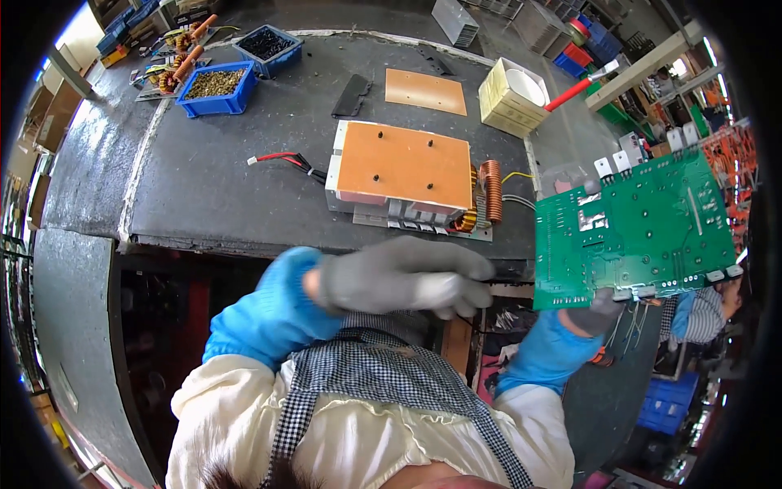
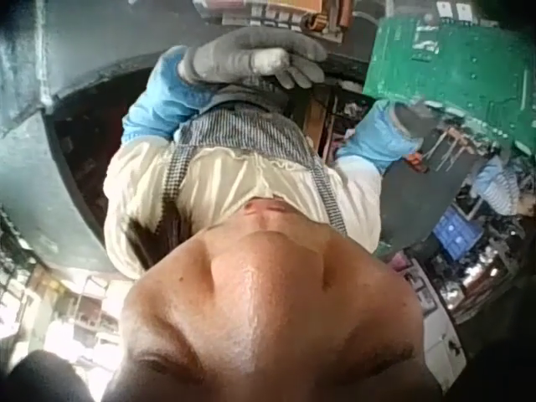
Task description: The person assembles electronic components by mounting a circuit board to a metal chassis with screws. The screws are driven into place using a power screwdriver.
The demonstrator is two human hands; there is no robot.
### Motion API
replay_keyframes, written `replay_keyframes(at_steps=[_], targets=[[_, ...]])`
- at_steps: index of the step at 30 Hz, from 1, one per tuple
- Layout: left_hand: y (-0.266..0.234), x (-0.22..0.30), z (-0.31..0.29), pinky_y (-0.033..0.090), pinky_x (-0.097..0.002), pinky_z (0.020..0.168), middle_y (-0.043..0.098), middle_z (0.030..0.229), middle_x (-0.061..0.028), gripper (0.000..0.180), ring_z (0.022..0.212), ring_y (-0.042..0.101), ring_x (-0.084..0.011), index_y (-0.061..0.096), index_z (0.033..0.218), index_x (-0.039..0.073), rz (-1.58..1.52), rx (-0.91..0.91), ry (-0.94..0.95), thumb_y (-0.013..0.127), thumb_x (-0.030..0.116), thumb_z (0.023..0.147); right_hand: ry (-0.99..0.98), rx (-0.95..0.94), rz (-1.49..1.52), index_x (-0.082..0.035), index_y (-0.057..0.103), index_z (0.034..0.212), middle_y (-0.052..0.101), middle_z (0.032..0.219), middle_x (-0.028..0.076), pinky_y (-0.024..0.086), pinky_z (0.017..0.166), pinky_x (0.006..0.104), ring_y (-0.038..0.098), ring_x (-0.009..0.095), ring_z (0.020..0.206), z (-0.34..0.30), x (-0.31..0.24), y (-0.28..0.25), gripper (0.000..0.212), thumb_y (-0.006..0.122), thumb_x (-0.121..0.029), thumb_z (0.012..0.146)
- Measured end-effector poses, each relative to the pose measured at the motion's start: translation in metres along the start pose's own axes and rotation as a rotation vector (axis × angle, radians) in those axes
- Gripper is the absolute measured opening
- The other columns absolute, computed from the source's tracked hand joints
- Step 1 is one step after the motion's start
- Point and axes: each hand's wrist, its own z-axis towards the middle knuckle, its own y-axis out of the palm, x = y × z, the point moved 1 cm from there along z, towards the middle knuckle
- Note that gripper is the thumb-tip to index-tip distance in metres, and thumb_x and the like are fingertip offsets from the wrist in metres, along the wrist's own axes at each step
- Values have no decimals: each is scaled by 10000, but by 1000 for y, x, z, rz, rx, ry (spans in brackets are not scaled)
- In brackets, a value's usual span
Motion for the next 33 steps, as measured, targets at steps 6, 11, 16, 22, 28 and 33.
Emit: replay_keyframes(at_steps=[6,11,16,22,28,33], targets=[[-62,94,-95,581,-398,912,668,1248,-210,891,1130,684,-297,440,1450,-35,477,517,407,748,545,848,555,-9,109,-40,358,1523,517,1422,164,425,1093,438,532,304,1307,78,-5,-1,1081,911,-285,626],[-101,133,-67,475,-462,1077,517,1447,-239,1113,1311,554,-377,417,1466,-23,1120,625,525,825,661,689,184,-413,-610,-33,425,1461,514,1337,198,415,1081,473,497,401,1270,139,4,18,1012,863,-187,561],[-109,127,-32,277,-511,1200,393,1525,-300,1369,1453,342,-460,360,1474,-77,1686,399,122,794,803,520,98,-614,-680,-16,428,1453,515,1270,198,421,1033,491,506,408,1213,162,21,46,1040,849,-213,522],[-126,104,-27,270,-605,1181,404,1511,-285,1416,1443,324,-502,345,1498,-5,1738,400,-68,840,787,434,70,-664,-682,18,463,1415,531,1237,193,412,1064,467,538,365,1189,169,37,54,935,813,-196,574],[-129,101,-26,272,-593,1187,427,1487,-292,1412,1422,361,-503,352,1487,-14,1725,398,-31,804,831,450,67,-687,-639,24,462,1413,529,1242,200,405,1071,471,535,369,1201,170,43,54,941,813,-194,568],[-125,102,-25,260,-581,1199,442,1468,-297,1377,1416,378,-492,363,1470,-22,1783,404,-130,791,845,489,56,-669,-611,21,456,1422,525,1255,206,399,1079,486,531,377,1209,166,46,54,946,822,-201,578]])
